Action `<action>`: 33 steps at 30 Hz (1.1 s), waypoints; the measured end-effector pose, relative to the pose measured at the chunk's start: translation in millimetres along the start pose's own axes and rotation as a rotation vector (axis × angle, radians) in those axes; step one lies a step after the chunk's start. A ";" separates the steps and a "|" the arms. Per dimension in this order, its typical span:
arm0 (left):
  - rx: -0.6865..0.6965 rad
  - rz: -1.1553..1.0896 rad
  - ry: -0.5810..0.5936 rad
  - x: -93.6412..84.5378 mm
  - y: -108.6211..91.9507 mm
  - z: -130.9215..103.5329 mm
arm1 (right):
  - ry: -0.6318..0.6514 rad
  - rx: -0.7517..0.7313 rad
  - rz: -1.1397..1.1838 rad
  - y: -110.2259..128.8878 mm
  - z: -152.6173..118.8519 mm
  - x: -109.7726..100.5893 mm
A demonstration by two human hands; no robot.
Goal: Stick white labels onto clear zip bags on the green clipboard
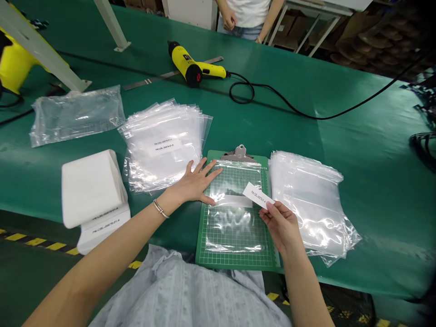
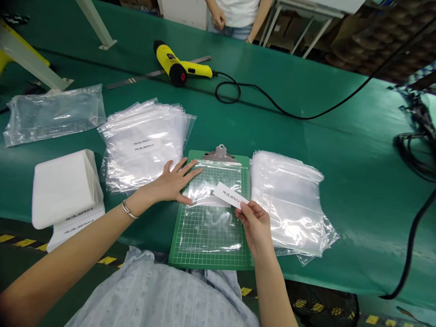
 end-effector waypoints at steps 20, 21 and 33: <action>0.011 -0.001 0.016 1.9 -0.3 0.5 | 0.046 -0.014 -0.112 -3.6 5.9 -10.0; 0.011 -0.002 0.019 2.2 -0.1 0.6 | 0.050 -0.013 -0.119 -3.7 6.2 -10.4; 0.011 0.002 -0.006 1.7 0.5 -0.3 | 0.070 -0.041 -0.186 1.8 8.1 -8.4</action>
Point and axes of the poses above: each hand's wrist, its own z-axis towards the middle knuckle, its own x-axis out of the palm, y = z × x, the point moved 4 cm from there along z, towards the middle knuckle, and after that the axes turned 6 degrees about z, right-handed, at the moved point
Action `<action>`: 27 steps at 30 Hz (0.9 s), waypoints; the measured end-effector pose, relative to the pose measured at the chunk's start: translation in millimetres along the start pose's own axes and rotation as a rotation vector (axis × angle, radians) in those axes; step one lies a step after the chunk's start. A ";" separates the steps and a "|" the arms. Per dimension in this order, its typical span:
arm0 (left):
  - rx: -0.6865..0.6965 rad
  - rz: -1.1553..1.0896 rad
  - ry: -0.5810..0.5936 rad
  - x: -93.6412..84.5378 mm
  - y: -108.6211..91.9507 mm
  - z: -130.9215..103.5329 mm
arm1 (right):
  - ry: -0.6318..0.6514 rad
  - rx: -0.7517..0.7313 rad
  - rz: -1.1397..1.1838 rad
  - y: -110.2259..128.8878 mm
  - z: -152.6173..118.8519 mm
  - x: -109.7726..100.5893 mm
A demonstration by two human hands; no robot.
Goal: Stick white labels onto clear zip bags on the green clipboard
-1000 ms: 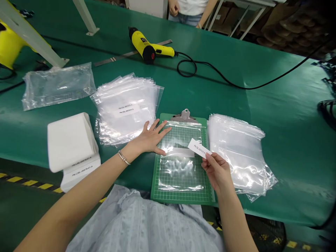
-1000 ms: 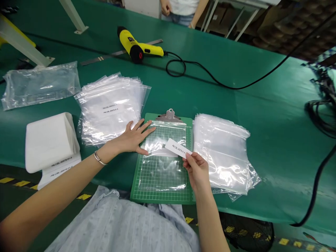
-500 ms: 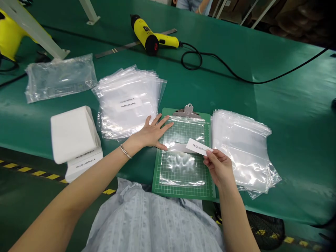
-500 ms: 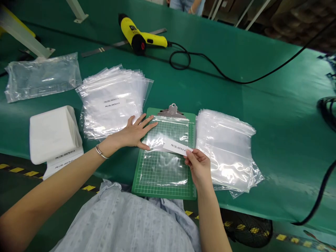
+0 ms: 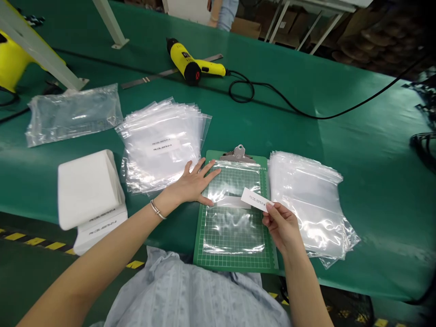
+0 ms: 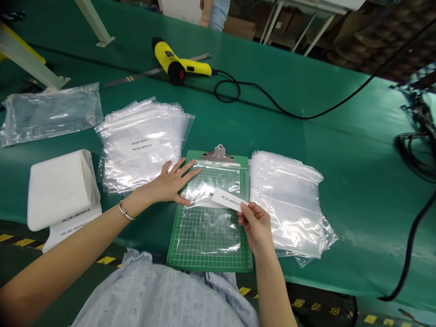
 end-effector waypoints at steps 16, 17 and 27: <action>-0.032 0.005 -0.023 0.1 -1.7 1.7 | 0.179 0.018 -0.290 0.6 4.0 36.3; -0.030 0.003 -0.023 0.2 -1.6 1.7 | 0.178 0.024 -0.294 -0.2 4.8 35.7; -0.011 0.023 -0.025 2.7 -1.5 1.7 | 0.167 0.025 -0.354 -3.3 8.9 31.2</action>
Point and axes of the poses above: each hand's wrist, its own z-axis towards the middle knuckle, its own x-axis out of the palm, y = z × x, the point moved 4 cm from there along z, towards the middle knuckle, and after that the axes turned 6 degrees about z, right-handed, at the moved point
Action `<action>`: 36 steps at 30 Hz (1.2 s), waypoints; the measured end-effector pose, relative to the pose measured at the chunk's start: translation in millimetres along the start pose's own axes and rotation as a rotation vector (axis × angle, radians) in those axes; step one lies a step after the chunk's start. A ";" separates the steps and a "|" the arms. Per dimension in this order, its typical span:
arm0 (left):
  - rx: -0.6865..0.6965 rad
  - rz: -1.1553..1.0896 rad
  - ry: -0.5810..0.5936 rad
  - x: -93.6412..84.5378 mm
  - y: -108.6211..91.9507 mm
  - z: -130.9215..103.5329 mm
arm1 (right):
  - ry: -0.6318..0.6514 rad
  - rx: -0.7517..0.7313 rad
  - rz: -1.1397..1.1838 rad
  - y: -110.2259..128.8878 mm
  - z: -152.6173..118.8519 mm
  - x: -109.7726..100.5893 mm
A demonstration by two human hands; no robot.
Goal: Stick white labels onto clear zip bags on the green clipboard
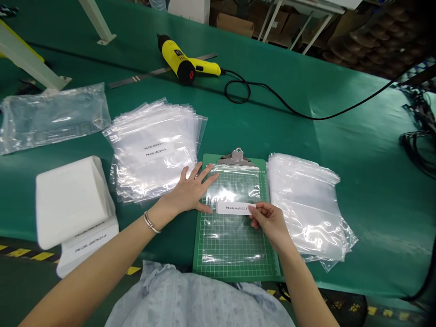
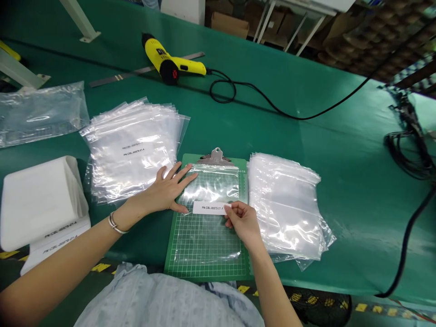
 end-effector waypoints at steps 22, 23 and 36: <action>0.026 0.038 -0.072 4.0 0.6 -0.2 | 0.031 -0.014 -0.130 -0.5 1.5 0.6; 0.028 0.040 -0.077 4.0 0.4 -0.4 | 0.031 -0.013 -0.131 -0.6 1.7 0.5; 0.020 0.031 -0.085 4.5 1.9 0.8 | 0.019 -0.006 -0.166 -2.3 3.3 1.6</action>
Point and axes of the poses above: each hand's wrist, its own z-axis towards the middle knuckle, its own x-axis out of the palm, y = z × x, the point moved 4 cm from there along z, towards the middle knuckle, and after that the axes turned 6 degrees about z, right-handed, at the moved point
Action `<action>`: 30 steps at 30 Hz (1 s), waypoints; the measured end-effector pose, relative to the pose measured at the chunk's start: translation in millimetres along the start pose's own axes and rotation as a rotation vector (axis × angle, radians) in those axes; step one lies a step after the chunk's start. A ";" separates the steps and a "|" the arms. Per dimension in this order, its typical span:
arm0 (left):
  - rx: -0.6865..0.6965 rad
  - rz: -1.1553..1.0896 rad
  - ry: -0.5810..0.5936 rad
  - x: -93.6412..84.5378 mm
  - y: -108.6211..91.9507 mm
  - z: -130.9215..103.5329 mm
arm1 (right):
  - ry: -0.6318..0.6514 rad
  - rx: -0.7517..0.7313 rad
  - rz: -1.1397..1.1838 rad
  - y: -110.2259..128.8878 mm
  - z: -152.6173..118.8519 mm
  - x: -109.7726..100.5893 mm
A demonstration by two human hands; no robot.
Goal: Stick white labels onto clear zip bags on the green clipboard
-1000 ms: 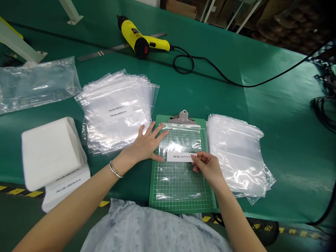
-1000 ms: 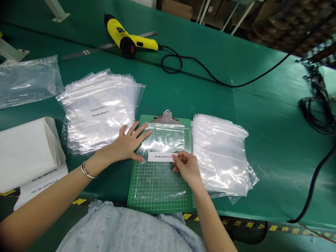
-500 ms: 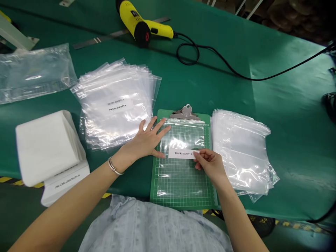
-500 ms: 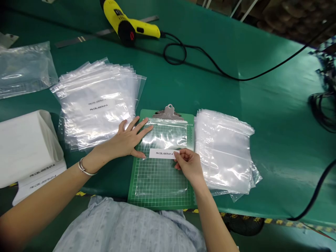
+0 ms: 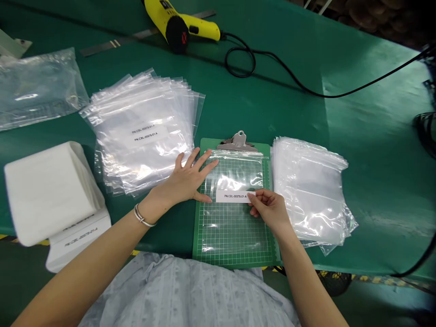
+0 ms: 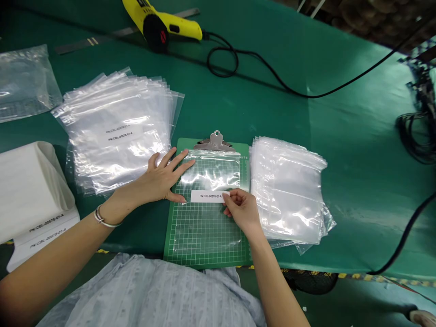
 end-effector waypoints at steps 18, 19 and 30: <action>0.071 0.042 -0.147 -16.8 -33.9 -17.3 | -0.055 0.023 -0.072 -1.5 1.4 5.7; 0.143 0.045 -0.163 -15.2 -45.9 -23.1 | -0.054 0.020 -0.074 -2.3 2.1 6.2; 0.252 0.284 -0.239 23.1 -81.5 -42.0 | 0.258 0.174 0.009 24.8 -3.3 -13.9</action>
Point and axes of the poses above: each hand's wrist, its own z-axis towards the middle knuckle, its own x-axis out of the palm, y = z × x, the point moved 4 cm from there along z, towards the middle knuckle, and after that the axes turned 6 degrees about z, right-handed, at the moved point
